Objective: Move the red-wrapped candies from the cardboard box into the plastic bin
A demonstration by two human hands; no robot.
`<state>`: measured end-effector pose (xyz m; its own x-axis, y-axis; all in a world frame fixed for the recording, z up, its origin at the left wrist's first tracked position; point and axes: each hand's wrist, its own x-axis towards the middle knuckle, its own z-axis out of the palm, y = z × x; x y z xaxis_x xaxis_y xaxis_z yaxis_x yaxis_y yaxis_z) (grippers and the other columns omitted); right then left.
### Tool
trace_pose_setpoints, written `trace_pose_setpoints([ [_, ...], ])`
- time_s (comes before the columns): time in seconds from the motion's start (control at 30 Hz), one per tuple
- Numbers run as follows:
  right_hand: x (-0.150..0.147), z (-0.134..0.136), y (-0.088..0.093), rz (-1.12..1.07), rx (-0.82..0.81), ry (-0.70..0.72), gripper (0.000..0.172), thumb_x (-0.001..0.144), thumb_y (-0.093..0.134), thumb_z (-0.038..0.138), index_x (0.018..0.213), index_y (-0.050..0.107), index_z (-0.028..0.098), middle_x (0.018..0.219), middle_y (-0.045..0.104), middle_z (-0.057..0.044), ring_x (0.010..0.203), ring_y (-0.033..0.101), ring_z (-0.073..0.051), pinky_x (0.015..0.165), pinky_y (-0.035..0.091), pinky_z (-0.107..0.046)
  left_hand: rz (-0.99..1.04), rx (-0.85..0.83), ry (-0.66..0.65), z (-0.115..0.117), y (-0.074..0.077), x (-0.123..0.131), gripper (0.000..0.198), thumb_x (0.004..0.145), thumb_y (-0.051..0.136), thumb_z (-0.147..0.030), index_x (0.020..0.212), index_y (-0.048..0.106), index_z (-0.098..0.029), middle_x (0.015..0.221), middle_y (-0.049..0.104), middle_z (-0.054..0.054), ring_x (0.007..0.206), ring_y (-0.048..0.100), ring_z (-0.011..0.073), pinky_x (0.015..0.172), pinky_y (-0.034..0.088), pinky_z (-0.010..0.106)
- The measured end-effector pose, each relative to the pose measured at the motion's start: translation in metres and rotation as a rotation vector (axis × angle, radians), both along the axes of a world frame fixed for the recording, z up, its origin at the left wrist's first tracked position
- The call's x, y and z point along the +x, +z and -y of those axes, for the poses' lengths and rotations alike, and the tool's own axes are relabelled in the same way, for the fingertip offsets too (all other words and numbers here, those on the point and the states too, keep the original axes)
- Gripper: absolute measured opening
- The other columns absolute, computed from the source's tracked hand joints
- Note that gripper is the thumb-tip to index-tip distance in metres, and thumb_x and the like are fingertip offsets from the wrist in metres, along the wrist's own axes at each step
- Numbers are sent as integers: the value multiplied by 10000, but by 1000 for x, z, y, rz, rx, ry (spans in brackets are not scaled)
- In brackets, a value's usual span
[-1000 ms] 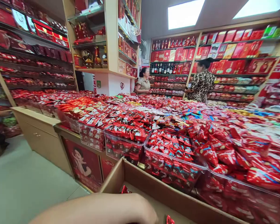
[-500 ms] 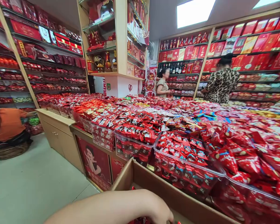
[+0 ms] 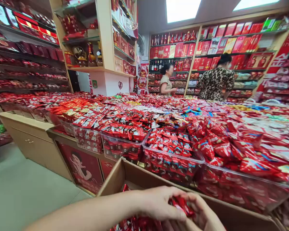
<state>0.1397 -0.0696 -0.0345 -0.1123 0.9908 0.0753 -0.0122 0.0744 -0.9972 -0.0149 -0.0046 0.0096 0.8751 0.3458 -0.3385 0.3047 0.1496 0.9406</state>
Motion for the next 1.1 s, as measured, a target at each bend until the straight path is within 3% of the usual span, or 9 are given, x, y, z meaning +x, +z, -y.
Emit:
trace_pose_setpoints([
  [0.07,-3,4,12,-151,-69,-25,239,688,586,295,889,485,215,821,612,-37,666,571,-127,599,458,-235,29,-76,-16,-1,14,1,488,694,557,-385,1127,439,-196,807,579,65,617,582,122,569,471,274],
  [0.17,-5,7,27,-309,-161,-72,254,670,613,306,858,483,196,616,563,30,469,475,-64,434,364,-168,51,-65,88,-7,30,2,382,682,568,-375,998,521,-166,883,564,80,620,579,110,562,460,246],
  [0.3,-5,9,31,-361,-217,-69,232,672,612,317,823,523,165,547,529,49,397,389,-28,384,277,-146,-1,-14,196,-11,30,4,388,673,540,-443,906,520,-134,753,581,63,559,551,97,516,438,231],
  [0.4,-4,10,26,-303,-200,-90,222,666,616,306,819,534,167,529,520,49,459,457,-61,435,344,-168,-32,83,270,-11,26,6,378,638,563,-448,843,517,-133,656,548,10,500,498,70,469,414,205],
  [0.57,4,10,15,126,70,-291,146,684,582,249,800,505,204,738,578,-19,659,538,-133,569,433,-230,-56,108,285,-9,27,7,357,683,520,-423,906,499,-145,711,558,3,491,456,49,439,369,174],
  [0.67,9,10,14,429,358,-253,47,713,509,164,708,502,211,758,577,-40,705,544,-154,630,438,-254,-38,57,253,-8,24,7,411,712,484,-451,994,471,-152,774,583,33,534,474,56,460,340,167],
  [0.77,11,10,15,490,518,-273,112,720,462,115,701,508,215,802,590,-50,765,553,-164,679,438,-256,59,105,275,-8,18,7,403,688,544,-396,988,497,-130,750,574,25,598,486,61,537,352,178],
  [0.9,11,12,15,355,324,-361,142,749,466,204,875,532,216,880,604,-64,802,560,-175,690,454,-260,134,201,307,-8,15,8,371,696,554,-314,1011,488,-129,796,575,32,663,494,72,636,373,208],
  [1.1,4,11,19,-6,-30,-240,204,723,533,345,853,540,188,742,594,-20,664,536,-126,577,437,-218,121,342,338,-5,21,7,390,693,548,-289,1055,464,-168,819,572,17,654,482,74,619,374,207],
])
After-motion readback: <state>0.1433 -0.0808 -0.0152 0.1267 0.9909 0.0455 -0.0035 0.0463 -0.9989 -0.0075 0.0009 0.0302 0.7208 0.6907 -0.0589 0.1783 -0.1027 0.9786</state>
